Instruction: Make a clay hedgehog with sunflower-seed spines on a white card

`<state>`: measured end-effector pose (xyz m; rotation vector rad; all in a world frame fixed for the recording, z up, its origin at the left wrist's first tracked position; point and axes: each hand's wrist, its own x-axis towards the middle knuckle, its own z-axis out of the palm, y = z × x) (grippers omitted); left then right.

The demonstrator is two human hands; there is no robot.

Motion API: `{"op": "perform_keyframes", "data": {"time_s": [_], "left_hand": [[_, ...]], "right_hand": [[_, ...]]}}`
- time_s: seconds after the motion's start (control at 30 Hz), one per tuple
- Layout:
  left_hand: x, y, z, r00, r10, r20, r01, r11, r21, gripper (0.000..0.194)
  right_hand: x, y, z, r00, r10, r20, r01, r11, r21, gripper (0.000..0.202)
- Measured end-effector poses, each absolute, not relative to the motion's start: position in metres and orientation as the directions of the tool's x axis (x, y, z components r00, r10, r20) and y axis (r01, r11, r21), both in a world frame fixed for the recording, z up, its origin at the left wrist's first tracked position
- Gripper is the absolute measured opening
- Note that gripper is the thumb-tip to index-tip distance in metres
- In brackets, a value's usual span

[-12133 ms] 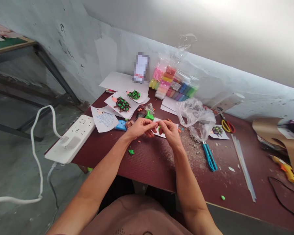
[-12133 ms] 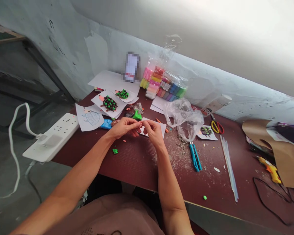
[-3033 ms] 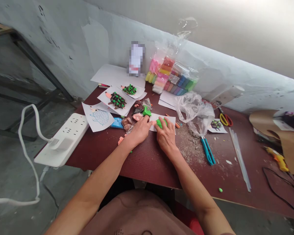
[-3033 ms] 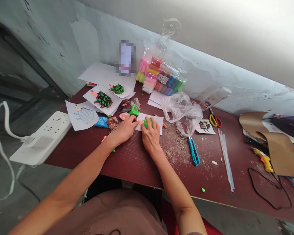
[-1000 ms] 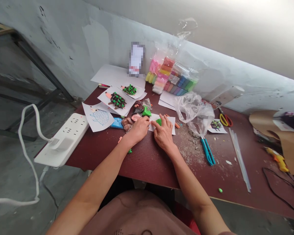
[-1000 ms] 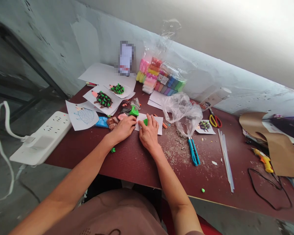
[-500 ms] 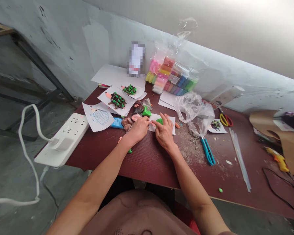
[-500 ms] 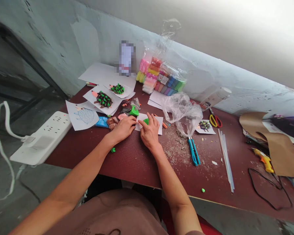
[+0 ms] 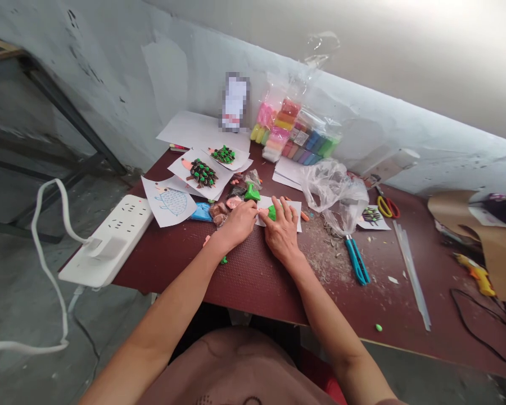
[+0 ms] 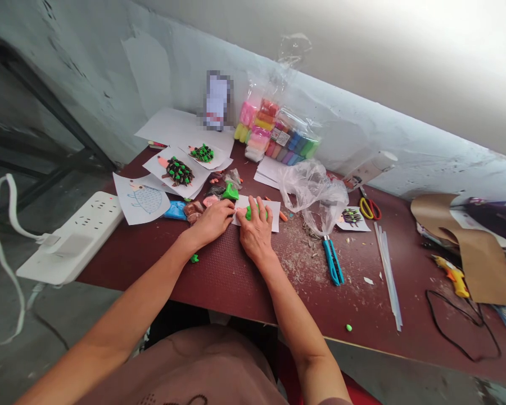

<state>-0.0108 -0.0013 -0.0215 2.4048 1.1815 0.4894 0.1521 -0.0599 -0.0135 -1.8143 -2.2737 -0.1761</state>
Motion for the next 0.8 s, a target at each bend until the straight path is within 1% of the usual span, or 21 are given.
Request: {"op": "perform_keyframes", "data": {"time_s": [0.23,0.37,0.53,0.67,0.8], "left_hand": [[-0.011,-0.002,-0.019,0.575,0.809,0.124,0.67,-0.553,0.496,0.028],[-0.011,-0.002,-0.019,0.57,0.812,0.125,0.675,-0.549,0.493,0.027],[-0.011,-0.001,-0.018,0.569,0.815,0.113,0.679,-0.542,0.495,0.026],[-0.011,-0.002,-0.017,0.565,0.818,0.106,0.68,-0.535,0.501,0.025],[-0.011,-0.002,-0.017,0.559,0.821,0.116,0.678,-0.533,0.507,0.024]], "right_hand": [[0.149,-0.057,-0.013,-0.213,0.944,0.251,0.971,0.233,-0.053,0.036],[0.149,-0.055,-0.011,-0.177,0.955,0.237,0.977,0.199,-0.073,0.038],[0.15,-0.052,-0.011,-0.165,0.951,0.261,0.963,0.212,-0.163,0.04],[0.154,-0.048,-0.015,-0.124,0.955,0.268,0.954,0.188,-0.231,0.042],[0.154,-0.048,-0.014,-0.133,0.963,0.232,0.963,0.181,-0.198,0.044]]}}
